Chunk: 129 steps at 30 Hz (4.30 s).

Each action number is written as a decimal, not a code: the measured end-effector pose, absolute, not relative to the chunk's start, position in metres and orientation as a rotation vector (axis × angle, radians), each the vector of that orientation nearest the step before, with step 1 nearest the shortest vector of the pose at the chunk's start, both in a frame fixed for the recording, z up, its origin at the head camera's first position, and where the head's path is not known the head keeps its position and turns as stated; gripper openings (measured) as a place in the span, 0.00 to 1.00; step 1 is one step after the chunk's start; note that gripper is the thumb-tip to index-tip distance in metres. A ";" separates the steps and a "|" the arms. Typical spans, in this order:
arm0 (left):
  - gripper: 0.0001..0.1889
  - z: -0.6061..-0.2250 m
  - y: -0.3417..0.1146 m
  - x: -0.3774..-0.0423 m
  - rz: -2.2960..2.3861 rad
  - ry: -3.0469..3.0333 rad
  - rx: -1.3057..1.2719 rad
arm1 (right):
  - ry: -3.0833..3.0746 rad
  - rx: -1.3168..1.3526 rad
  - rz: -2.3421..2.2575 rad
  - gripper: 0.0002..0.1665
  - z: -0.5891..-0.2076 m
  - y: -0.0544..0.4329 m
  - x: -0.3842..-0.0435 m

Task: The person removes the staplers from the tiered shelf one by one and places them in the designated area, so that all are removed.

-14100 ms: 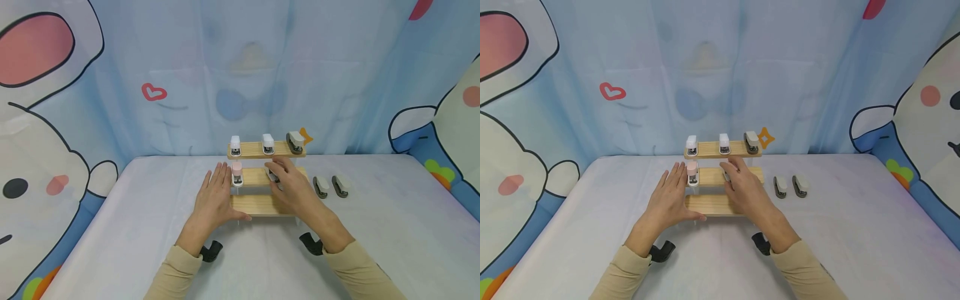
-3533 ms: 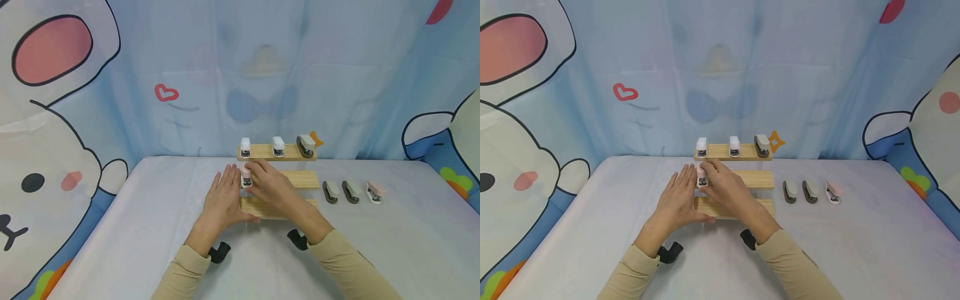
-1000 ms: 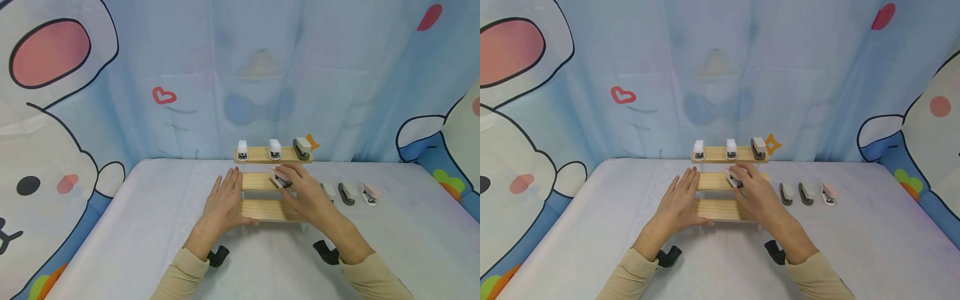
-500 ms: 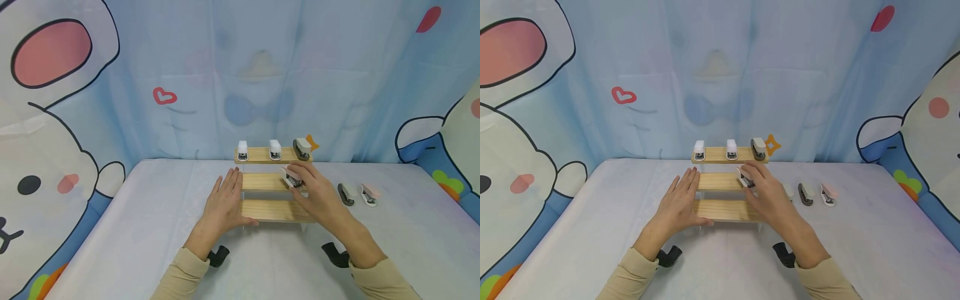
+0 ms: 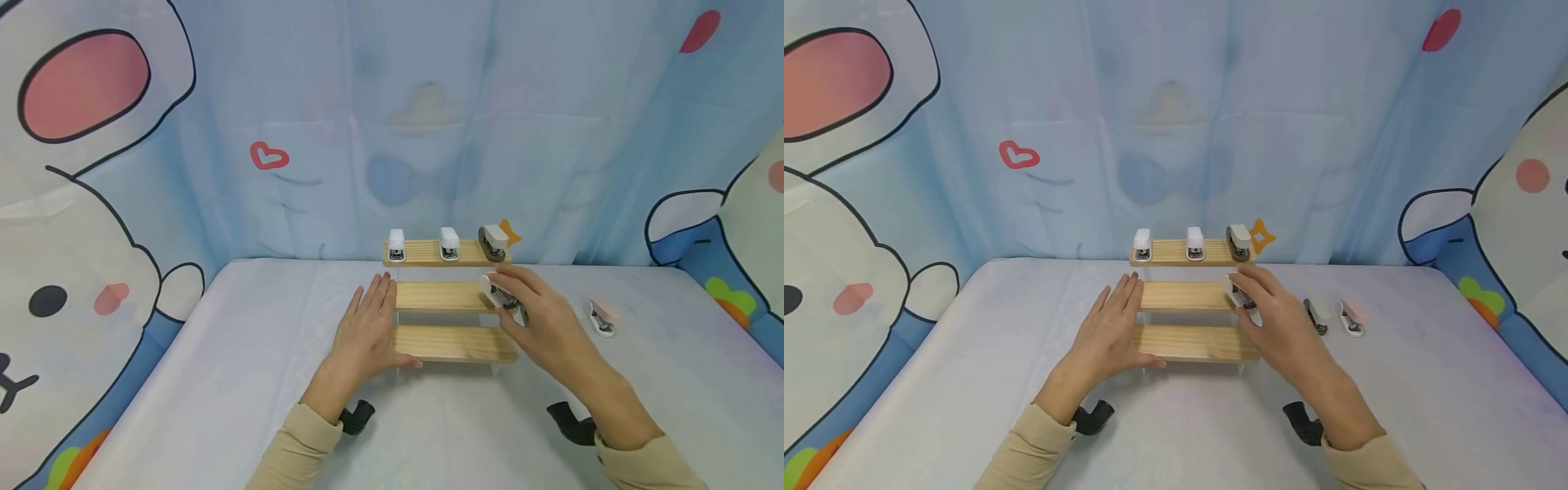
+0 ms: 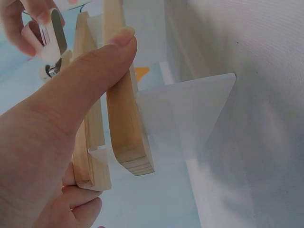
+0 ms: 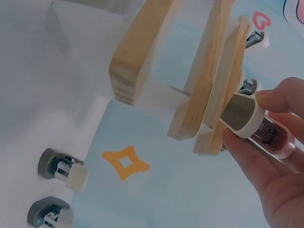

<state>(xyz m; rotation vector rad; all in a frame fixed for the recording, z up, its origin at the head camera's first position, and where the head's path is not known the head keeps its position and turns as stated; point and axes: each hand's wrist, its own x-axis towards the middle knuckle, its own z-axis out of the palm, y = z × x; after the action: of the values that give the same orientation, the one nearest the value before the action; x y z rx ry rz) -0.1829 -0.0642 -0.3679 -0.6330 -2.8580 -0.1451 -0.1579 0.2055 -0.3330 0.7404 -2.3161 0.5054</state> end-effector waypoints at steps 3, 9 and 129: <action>0.74 -0.368 -0.064 -0.183 -0.154 -2.867 -0.630 | -2.317 0.722 0.496 0.35 -0.334 0.210 -0.156; 0.74 -0.368 -0.064 -0.184 -0.168 -2.878 -0.625 | -2.323 0.687 0.482 0.36 -0.332 0.219 -0.150; 0.74 -0.368 -0.065 -0.183 -0.159 -2.857 -0.633 | -2.880 0.385 0.574 0.16 -0.387 0.277 -0.146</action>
<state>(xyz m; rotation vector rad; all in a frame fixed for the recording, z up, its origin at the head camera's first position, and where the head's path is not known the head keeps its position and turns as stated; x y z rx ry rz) -0.1827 -0.0648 -0.3677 -0.6334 -2.8572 -0.1592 -0.1457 0.2768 -0.3867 0.3851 -2.8798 0.5741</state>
